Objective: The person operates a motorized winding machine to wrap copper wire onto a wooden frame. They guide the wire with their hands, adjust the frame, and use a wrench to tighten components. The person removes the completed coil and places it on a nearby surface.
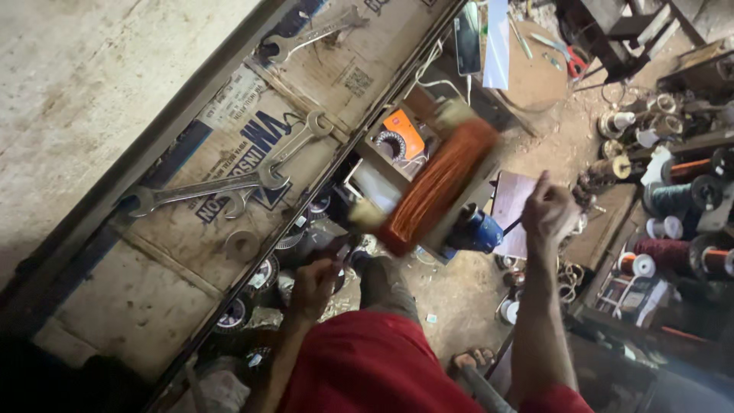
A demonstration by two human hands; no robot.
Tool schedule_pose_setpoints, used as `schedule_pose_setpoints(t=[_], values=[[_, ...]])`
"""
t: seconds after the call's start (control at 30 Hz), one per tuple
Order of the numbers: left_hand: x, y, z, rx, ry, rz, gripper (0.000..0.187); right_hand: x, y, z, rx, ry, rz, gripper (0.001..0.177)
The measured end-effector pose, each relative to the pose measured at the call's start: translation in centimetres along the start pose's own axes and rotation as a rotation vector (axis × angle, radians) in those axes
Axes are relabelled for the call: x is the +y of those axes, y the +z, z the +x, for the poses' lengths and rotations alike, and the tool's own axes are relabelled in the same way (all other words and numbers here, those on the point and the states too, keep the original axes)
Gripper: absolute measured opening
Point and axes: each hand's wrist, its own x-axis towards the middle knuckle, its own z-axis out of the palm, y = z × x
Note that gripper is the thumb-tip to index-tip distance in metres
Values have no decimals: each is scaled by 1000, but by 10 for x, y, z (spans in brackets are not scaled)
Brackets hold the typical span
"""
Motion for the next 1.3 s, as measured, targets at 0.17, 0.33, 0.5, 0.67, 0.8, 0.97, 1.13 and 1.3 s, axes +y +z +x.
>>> schedule_pose_setpoints(t=[0.17, 0.33, 0.5, 0.67, 0.8, 0.97, 1.13, 1.3], values=[[-10, -2, -10, 71, 53, -23, 45, 18, 68, -27, -318, 181, 65, 61], [-7, -4, -20, 72, -1, -31, 43, 38, 95, -105, -390, 81, 258, 32], [-4, -15, -32, 34, -19, -27, 50, 21, 51, -165, -429, 238, 329, 20], [-5, -16, -34, 38, 7, -7, 49, -27, -53, -180, -352, 370, 422, 27], [-2, -10, -24, -5, -46, -41, 58, -56, -106, -156, -58, 305, 536, 26], [-5, -2, -11, -9, 8, -16, 54, -35, -93, -82, 452, 125, 364, 22], [-9, 5, -2, 5, -86, -7, 57, -2, -26, -18, 373, 59, 234, 22], [-5, 3, -11, 45, -43, -83, 53, 18, 66, -22, 82, 299, 103, 30]])
